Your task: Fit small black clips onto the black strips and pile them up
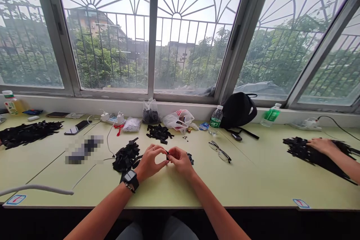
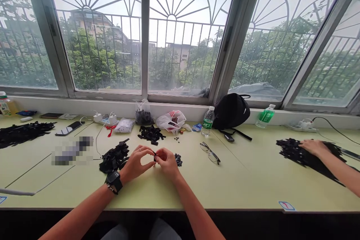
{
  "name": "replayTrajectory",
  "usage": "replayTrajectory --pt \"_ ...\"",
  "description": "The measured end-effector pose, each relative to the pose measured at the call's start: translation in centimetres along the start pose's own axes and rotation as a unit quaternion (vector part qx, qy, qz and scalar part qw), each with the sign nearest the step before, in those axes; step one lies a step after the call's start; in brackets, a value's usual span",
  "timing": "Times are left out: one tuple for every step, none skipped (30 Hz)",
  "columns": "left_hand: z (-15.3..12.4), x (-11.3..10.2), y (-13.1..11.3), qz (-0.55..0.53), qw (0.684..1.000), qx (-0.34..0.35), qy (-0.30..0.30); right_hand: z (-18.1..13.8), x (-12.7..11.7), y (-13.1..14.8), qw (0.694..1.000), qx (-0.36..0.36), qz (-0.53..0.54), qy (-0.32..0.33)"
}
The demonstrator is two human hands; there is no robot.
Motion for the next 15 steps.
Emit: replayTrajectory --pt "0.0 0.1 0.1 -0.001 1.000 0.000 0.002 0.0 0.0 0.0 1.000 0.004 0.024 0.004" --pt "0.0 0.1 0.2 0.000 1.000 -0.001 0.001 0.0 0.1 0.0 0.999 0.008 0.041 0.008" --pt "0.0 0.1 0.3 0.003 1.000 -0.003 -0.003 0.0 0.2 0.0 0.998 0.012 0.052 0.013" --pt "0.0 0.0 0.5 0.007 1.000 -0.004 -0.007 -0.1 0.3 0.0 0.998 0.015 0.060 0.017" --pt "-0.1 0.0 0.6 0.011 1.000 -0.006 -0.012 -0.1 0.4 -0.1 0.998 0.017 0.065 0.020" --pt "-0.1 0.0 0.8 0.014 1.000 -0.007 -0.014 -0.1 0.5 -0.1 0.997 0.017 0.068 0.021" --pt "-0.1 0.1 1.0 0.015 1.000 -0.008 -0.014 -0.1 0.5 -0.1 0.997 0.017 0.070 0.021" --pt "-0.2 0.2 1.1 0.016 1.000 -0.009 -0.010 -0.1 0.5 -0.2 0.997 0.015 0.069 0.020" --pt "-0.2 0.4 1.3 0.015 1.000 -0.010 -0.004 -0.1 0.5 -0.2 0.998 0.014 0.065 0.018" --pt "-0.2 0.6 1.4 0.014 1.000 -0.011 0.002 -0.1 0.5 -0.2 0.998 0.013 0.059 0.015" --pt "-0.2 0.7 1.5 0.013 1.000 -0.011 0.007 0.0 0.4 -0.2 0.999 0.012 0.049 0.013" --pt "-0.2 0.8 1.6 0.010 1.000 -0.012 0.010 0.0 0.3 -0.2 0.999 0.011 0.036 0.010" --pt "-0.1 0.8 1.7 0.008 1.000 -0.014 0.011 -0.1 0.1 -0.1 1.000 0.010 0.022 0.005" --pt "-0.1 0.8 1.7 0.005 1.000 -0.016 0.010 -0.1 0.0 0.1 1.000 0.009 0.009 0.000" --pt "-0.1 0.8 1.8 0.002 1.000 -0.018 0.009 -0.2 -0.1 0.3 1.000 0.009 -0.002 -0.004"
Point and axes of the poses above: each hand's wrist, its own z-axis towards the middle knuckle, its own x-axis out of the palm, y = z × x, the point moved 10 cm from there along z, towards the middle knuckle, and after that the axes turned 5 degrees about -z, right-handed, at the moved point
